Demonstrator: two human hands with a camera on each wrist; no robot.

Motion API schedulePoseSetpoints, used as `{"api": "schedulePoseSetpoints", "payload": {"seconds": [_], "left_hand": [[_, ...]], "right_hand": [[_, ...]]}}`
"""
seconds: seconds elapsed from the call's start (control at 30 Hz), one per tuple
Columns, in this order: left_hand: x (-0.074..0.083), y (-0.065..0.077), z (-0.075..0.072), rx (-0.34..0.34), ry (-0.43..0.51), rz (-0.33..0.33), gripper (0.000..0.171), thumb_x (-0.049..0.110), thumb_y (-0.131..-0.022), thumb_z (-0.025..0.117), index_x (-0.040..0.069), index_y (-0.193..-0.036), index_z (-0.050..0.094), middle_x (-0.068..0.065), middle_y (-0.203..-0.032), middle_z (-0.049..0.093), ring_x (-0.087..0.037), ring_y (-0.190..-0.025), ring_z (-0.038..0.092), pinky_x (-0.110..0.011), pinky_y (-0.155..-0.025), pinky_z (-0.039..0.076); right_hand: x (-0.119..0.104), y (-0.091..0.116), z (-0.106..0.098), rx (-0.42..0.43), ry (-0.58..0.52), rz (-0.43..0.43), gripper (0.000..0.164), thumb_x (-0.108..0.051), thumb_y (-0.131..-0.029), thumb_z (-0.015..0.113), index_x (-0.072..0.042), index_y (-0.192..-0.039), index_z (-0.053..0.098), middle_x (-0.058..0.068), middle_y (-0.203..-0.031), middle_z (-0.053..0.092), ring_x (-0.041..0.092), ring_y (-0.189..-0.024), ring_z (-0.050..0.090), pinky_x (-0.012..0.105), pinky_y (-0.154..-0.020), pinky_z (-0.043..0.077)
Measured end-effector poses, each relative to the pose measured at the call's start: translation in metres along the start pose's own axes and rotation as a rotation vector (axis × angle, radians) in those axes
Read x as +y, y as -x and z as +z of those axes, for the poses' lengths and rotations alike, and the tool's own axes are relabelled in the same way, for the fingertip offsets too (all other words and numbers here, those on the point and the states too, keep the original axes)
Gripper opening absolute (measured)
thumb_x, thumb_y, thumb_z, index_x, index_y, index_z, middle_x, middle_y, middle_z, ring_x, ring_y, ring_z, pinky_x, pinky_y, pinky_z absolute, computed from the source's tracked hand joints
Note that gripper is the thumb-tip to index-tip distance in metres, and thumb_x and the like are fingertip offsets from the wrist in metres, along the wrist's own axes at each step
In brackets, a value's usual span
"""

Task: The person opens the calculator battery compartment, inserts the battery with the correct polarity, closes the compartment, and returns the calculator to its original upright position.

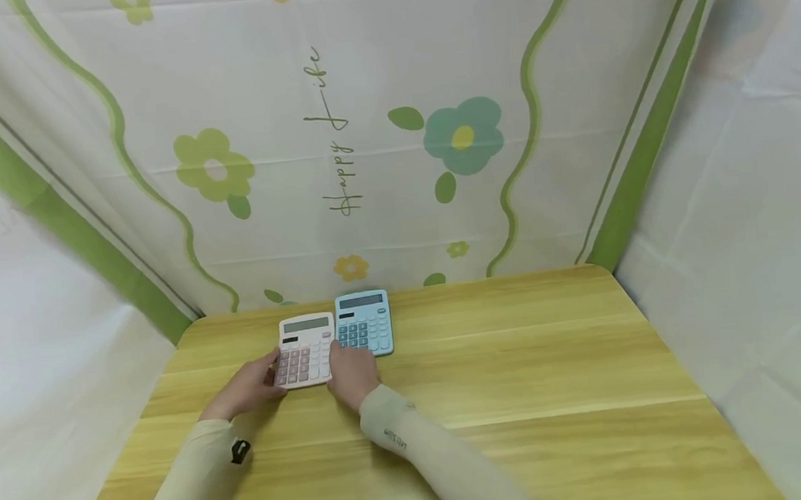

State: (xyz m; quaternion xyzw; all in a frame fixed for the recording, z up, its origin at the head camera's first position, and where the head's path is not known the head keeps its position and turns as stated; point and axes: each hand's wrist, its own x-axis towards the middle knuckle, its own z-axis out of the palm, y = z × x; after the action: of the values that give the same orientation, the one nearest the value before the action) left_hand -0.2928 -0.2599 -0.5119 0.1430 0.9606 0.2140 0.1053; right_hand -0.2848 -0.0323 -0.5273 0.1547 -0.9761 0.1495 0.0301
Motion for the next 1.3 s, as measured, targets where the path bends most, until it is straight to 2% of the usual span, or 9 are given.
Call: {"api": "schedulePoseSetpoints", "payload": {"seconds": [0.17, 0.27, 0.37, 0.5, 0.63, 0.73, 0.93, 1.1, 1.3], "left_hand": [[-0.002, -0.006, 0.001, -0.007, 0.0, -0.016, 0.085, 0.009, -0.092, 0.078, -0.016, -0.155, 0.028, -0.037, -0.153, 0.043, -0.05, -0.14, 0.047, -0.06, -0.116, 0.04], [-0.002, -0.01, 0.001, 0.003, -0.009, -0.012, 0.083, 0.009, -0.092, 0.078, -0.018, -0.154, 0.029, -0.038, -0.152, 0.043, -0.051, -0.139, 0.047, -0.061, -0.116, 0.04], [-0.003, -0.014, 0.002, 0.014, -0.018, -0.012, 0.082, 0.01, -0.092, 0.078, -0.018, -0.153, 0.03, -0.039, -0.151, 0.044, -0.052, -0.139, 0.047, -0.061, -0.117, 0.039], [-0.003, -0.019, 0.002, 0.022, -0.032, -0.006, 0.081, 0.011, -0.093, 0.077, -0.018, -0.153, 0.03, -0.038, -0.151, 0.044, -0.053, -0.139, 0.046, -0.061, -0.118, 0.038], [-0.003, -0.022, 0.0, 0.028, -0.028, -0.017, 0.08, 0.01, -0.094, 0.075, -0.017, -0.154, 0.029, -0.038, -0.152, 0.044, -0.053, -0.14, 0.045, -0.061, -0.119, 0.037], [-0.003, -0.024, 0.0, 0.024, -0.035, -0.033, 0.081, 0.011, -0.095, 0.074, -0.017, -0.155, 0.028, -0.038, -0.151, 0.044, -0.053, -0.14, 0.045, -0.062, -0.118, 0.036], [-0.004, -0.032, 0.002, 0.001, -0.035, -0.058, 0.084, 0.013, -0.096, 0.073, -0.015, -0.157, 0.022, -0.038, -0.154, 0.04, -0.053, -0.143, 0.041, -0.062, -0.12, 0.034], [-0.005, -0.037, 0.002, -0.002, -0.028, -0.069, 0.086, 0.013, -0.096, 0.073, -0.014, -0.158, 0.02, -0.037, -0.156, 0.039, -0.054, -0.144, 0.039, -0.062, -0.122, 0.03], [-0.006, -0.038, 0.004, 0.022, -0.026, -0.044, 0.086, 0.01, -0.095, 0.073, -0.014, -0.158, 0.02, -0.035, -0.158, 0.036, -0.055, -0.144, 0.038, -0.063, -0.121, 0.031]], "right_hand": [[0.004, 0.001, -0.002, -0.014, -0.015, -0.057, 0.022, -0.02, -0.084, 0.082, -0.012, -0.096, 0.066, 0.002, -0.075, 0.067, 0.019, -0.063, 0.06, 0.032, -0.054, 0.047], [0.007, 0.001, -0.002, -0.008, -0.02, -0.081, 0.015, -0.014, -0.086, 0.077, -0.011, -0.099, 0.07, 0.004, -0.081, 0.071, 0.019, -0.065, 0.062, 0.033, -0.055, 0.05], [0.014, 0.0, -0.005, 0.013, -0.046, -0.048, 0.031, -0.015, -0.088, 0.076, -0.008, -0.118, 0.072, 0.01, -0.103, 0.075, 0.024, -0.081, 0.07, 0.037, -0.064, 0.058], [0.03, -0.005, -0.013, 0.064, -0.11, 0.083, 0.055, -0.019, -0.09, 0.076, -0.008, -0.142, 0.061, 0.016, -0.131, 0.066, 0.031, -0.109, 0.067, 0.044, -0.079, 0.061], [0.05, -0.009, -0.022, 0.075, -0.205, 0.218, 0.069, -0.024, -0.093, 0.076, -0.002, -0.152, 0.048, 0.021, -0.142, 0.057, 0.035, -0.124, 0.057, 0.048, -0.09, 0.059], [0.063, -0.01, -0.025, 0.048, -0.267, 0.263, 0.078, -0.028, -0.094, 0.076, 0.004, -0.155, 0.039, 0.026, -0.148, 0.051, 0.039, -0.131, 0.054, 0.051, -0.102, 0.054], [0.077, -0.01, -0.024, 0.02, -0.369, 0.252, 0.08, -0.026, -0.094, 0.076, 0.01, -0.153, 0.037, 0.031, -0.149, 0.048, 0.044, -0.131, 0.055, 0.054, -0.111, 0.049], [0.079, -0.01, -0.024, 0.006, -0.362, 0.244, 0.076, -0.026, -0.096, 0.074, 0.012, -0.152, 0.038, 0.031, -0.146, 0.051, 0.043, -0.127, 0.058, 0.052, -0.11, 0.05], [0.077, -0.007, -0.026, -0.008, -0.365, 0.244, 0.076, -0.024, -0.096, 0.073, 0.012, -0.153, 0.037, 0.03, -0.147, 0.051, 0.041, -0.127, 0.058, 0.051, -0.111, 0.05]]}}
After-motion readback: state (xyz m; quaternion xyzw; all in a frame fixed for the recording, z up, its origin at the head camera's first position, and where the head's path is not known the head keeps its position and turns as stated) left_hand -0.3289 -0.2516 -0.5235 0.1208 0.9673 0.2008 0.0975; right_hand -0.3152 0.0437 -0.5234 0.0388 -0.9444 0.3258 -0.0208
